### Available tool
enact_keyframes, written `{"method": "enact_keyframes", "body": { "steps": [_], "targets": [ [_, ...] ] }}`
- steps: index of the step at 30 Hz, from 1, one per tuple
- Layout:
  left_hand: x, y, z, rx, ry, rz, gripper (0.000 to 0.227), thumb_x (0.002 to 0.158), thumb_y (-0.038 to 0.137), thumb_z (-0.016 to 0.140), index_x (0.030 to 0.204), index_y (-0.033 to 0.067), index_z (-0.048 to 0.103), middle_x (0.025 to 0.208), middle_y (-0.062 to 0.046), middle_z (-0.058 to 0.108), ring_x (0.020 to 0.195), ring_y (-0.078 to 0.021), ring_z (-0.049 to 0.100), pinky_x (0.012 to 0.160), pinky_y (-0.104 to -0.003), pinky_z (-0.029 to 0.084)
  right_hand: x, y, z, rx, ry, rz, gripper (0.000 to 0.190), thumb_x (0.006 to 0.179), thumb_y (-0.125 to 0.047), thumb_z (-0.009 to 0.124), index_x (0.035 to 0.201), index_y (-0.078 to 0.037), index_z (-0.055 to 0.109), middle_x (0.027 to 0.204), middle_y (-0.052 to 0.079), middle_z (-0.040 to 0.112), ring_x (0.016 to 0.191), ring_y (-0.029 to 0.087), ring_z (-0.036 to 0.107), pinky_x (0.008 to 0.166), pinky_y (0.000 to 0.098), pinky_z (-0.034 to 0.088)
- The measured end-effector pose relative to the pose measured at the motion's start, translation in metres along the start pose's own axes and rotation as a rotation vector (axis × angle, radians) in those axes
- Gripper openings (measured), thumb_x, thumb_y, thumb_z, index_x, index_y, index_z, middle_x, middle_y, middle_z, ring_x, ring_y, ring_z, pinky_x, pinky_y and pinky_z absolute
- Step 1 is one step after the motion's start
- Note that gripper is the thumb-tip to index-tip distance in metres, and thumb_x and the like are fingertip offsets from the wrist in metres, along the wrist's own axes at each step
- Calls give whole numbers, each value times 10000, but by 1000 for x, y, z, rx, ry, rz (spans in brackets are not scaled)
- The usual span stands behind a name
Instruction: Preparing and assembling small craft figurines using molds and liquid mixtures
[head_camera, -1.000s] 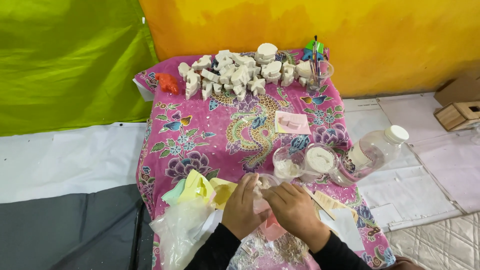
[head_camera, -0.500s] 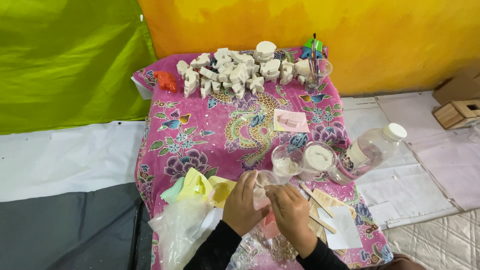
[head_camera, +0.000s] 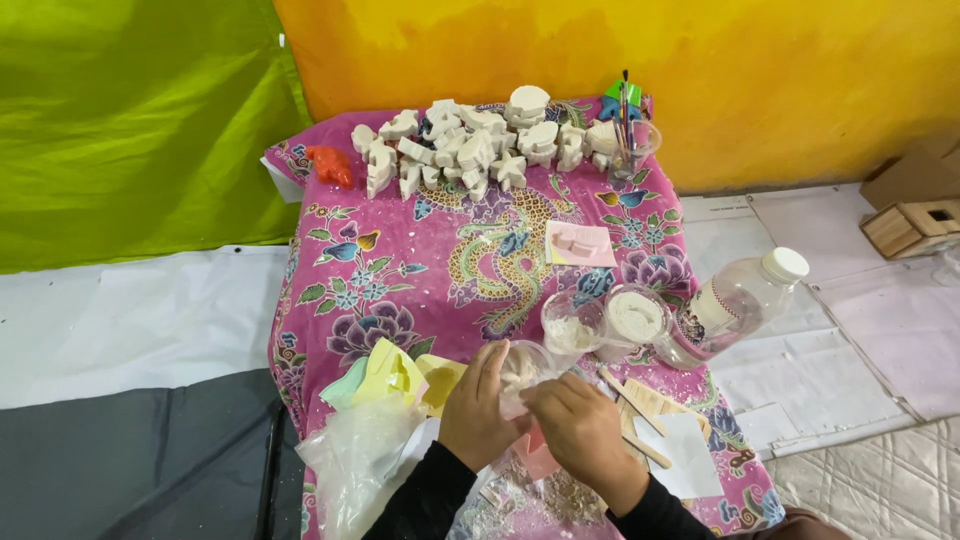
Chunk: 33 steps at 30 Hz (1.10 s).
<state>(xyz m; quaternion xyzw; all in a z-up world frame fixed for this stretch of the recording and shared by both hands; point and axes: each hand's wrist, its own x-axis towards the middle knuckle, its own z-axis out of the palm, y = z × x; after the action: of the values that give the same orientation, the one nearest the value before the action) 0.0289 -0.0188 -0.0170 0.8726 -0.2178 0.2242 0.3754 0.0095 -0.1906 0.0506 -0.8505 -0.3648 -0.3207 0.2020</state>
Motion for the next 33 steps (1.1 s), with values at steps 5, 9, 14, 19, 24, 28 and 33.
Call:
{"method": "enact_keyframes", "body": {
  "steps": [5, 9, 14, 19, 24, 28, 33],
  "targets": [
    [1, 3, 2, 49, 65, 84, 968, 807, 521, 840, 1487, -25, 422, 1472, -221, 534, 1378, -362, 536, 1050, -442, 521, 8, 0, -4, -194, 21, -10, 133, 955, -11, 584, 1022, -50, 692, 901, 84, 712, 742, 221, 621, 647, 328, 537],
    [6, 16, 3, 63, 95, 98, 934, 760, 402, 929, 1434, -50, 468, 1402, -208, 568, 1348, -368, 547, 1059, -426, 530, -23, 15, 41, -147, -55, 291, 193, 1015, -151, 585, 858, -101, 686, 644, -22, 671, 501, 88, 589, 427, 231, 507],
    [1, 14, 14, 116, 156, 130, 891, 802, 438, 880, 1452, -23, 481, 1424, -195, 586, 1344, -335, 574, 1074, -411, 524, -14, 1, 27, 408, -40, 1013, 230, 985, -216, 589, 977, -71, 767, 763, 51, 765, 651, 171, 713, 580, 314, 584],
    [4, 8, 13, 103, 180, 99, 970, 753, 490, 906, 1449, -34, 480, 1405, -185, 597, 1337, -336, 575, 1033, -416, 543, -32, 1, 31, 420, 135, 1029, 255, 983, -250, 582, 1016, -98, 783, 781, 33, 807, 689, 130, 760, 620, 278, 576],
    [9, 14, 1, 44, 143, 54, 817, 785, 357, 842, 1397, -53, 487, 1382, -214, 594, 1293, -350, 604, 1005, -415, 553, -32, 0, 37, 57, 113, 374, 146, 980, -142, 612, 929, -74, 731, 776, 30, 761, 638, 116, 704, 500, 219, 551],
    [8, 14, -1, 27, 196, 86, 909, 715, 337, 951, 1404, -50, 500, 1371, -221, 616, 1283, -367, 625, 991, -422, 571, -6, -2, 18, -187, 48, 185, 93, 974, -67, 599, 964, -77, 691, 786, 42, 666, 676, 209, 588, 508, 330, 474],
    [5, 7, 1, 82, 154, 95, 850, 935, 611, 649, 1440, -40, 439, 1424, -239, 570, 1312, -374, 600, 963, -446, 574, -9, -6, 18, 27, 121, 314, 82, 964, -99, 626, 958, -70, 702, 818, 40, 744, 686, 166, 655, 514, 289, 509]
  ]
}}
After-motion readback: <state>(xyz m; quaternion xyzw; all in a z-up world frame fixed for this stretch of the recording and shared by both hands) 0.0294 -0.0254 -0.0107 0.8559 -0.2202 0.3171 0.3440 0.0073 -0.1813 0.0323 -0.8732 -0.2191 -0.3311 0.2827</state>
